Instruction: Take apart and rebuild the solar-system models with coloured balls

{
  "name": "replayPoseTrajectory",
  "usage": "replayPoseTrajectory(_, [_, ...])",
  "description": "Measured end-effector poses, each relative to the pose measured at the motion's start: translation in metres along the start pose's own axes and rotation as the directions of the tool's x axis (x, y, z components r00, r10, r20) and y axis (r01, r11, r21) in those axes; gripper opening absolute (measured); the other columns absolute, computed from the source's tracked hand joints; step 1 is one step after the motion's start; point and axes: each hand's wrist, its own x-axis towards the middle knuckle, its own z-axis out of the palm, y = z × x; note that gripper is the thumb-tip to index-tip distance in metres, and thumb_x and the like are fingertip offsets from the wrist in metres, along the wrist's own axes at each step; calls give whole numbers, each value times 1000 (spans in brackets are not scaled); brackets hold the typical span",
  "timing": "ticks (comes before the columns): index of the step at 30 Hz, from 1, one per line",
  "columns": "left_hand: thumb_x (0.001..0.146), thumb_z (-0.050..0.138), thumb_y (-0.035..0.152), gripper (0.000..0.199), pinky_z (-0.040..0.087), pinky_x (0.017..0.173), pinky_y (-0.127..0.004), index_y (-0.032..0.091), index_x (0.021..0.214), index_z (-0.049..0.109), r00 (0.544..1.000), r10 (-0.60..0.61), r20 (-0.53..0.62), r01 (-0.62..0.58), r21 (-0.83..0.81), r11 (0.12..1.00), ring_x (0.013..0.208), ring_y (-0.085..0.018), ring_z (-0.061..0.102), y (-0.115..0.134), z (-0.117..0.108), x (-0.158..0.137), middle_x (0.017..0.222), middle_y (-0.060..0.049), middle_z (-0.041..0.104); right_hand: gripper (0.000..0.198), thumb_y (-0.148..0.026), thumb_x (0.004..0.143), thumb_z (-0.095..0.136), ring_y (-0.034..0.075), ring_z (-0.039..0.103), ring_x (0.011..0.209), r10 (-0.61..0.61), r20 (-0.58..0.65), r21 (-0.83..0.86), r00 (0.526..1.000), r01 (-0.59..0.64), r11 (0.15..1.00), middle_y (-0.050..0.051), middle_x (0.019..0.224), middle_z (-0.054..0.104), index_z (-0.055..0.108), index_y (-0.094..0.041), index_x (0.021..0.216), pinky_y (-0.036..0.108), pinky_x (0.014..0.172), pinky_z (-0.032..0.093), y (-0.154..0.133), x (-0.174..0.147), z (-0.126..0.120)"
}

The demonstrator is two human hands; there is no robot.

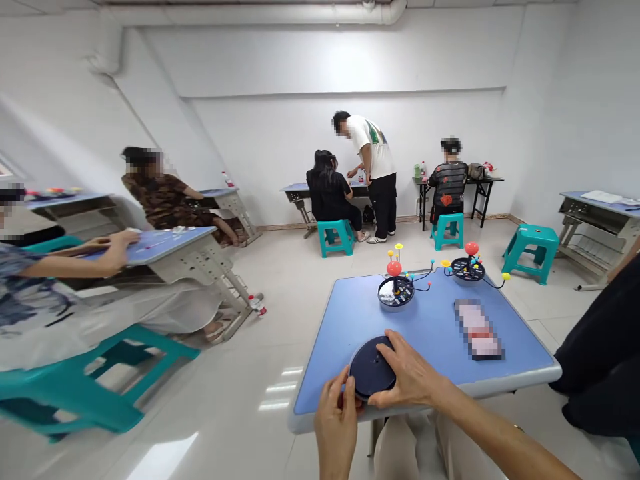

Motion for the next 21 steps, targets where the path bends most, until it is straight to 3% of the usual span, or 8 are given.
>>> replayPoseTrajectory(3, [74, 46, 74, 68, 54, 54, -36, 17, 102, 71, 1000, 16, -2, -16, 68, 998, 54, -18, 59, -8, 0, 4, 91, -9, 68, 107, -65, 53, 80, 43, 25, 141, -59, 31, -35, 998, 60, 998, 32, 150, 30, 48, -5, 135, 54, 112, 30, 5, 2, 1])
replayPoseTrajectory(5, [74, 44, 76, 70, 54, 57, -37, 17, 102, 70, 1000, 13, -12, -11, 105, 994, 59, -20, 61, -10, 1, 7, 95, -10, 69, 105, -68, 57, 77, 43, 25, 141, -81, 44, -50, 996, 83, 995, 30, 151, 30, 48, -8, 137, 55, 112, 30, 6, 3, -2])
replayPoseTrajectory(8, [75, 40, 79, 74, 53, 55, -37, 17, 103, 69, 999, -28, -29, 30, 102, 994, 63, -22, 62, -8, 1, 8, 99, -12, 70, 89, -67, 64, 75, 37, 34, 137, -86, 7, -37, 996, 86, 996, 23, 147, 40, 54, -15, 134, 50, 109, 36, 4, 4, -7])
replayPoseTrajectory(11, [79, 35, 77, 73, 49, 48, -35, 15, 101, 67, 995, -103, 12, 102, 69, 992, 54, -20, 58, -4, 2, 6, 86, -10, 68, 75, -61, 68, 75, 32, 44, 130, -107, -69, 4, 992, 107, 994, 18, 141, 49, 59, -19, 128, 46, 107, 40, 0, 5, -11])
replayPoseTrajectory(14, [84, 35, 70, 63, 48, 49, -34, 16, 93, 67, 997, -57, 52, 51, 101, 994, 55, -20, 58, -4, 5, 6, 76, -8, 66, 54, -54, 80, 68, 28, 53, 122, -118, -155, 113, 981, 136, 984, 14, 134, 58, 64, -22, 123, 44, 103, 43, 0, 8, -13])
replayPoseTrajectory(17, [85, 43, 58, 48, 51, 63, -37, 17, 94, 68, 996, 79, 45, -87, 194, 977, 69, -24, 63, -6, 9, 7, 83, -9, 66, 39, -50, 90, 56, 24, 63, 105, -29, -222, 314, 975, 100, 944, 10, 116, 69, 68, -22, 114, 39, 94, 48, 2, 13, -15])
replayPoseTrajectory(21, [87, 39, 39, 37, 50, 81, -43, 17, 96, 68, 989, 140, 52, -150, 307, 940, 87, -27, 63, -7, 15, 8, 91, -12, 67, 48, -57, 91, 46, 18, 60, 69, 249, -216, 596, 944, -74, 799, 2, 76, 70, 72, -17, 94, 29, 67, 50, 6, 20, -14])
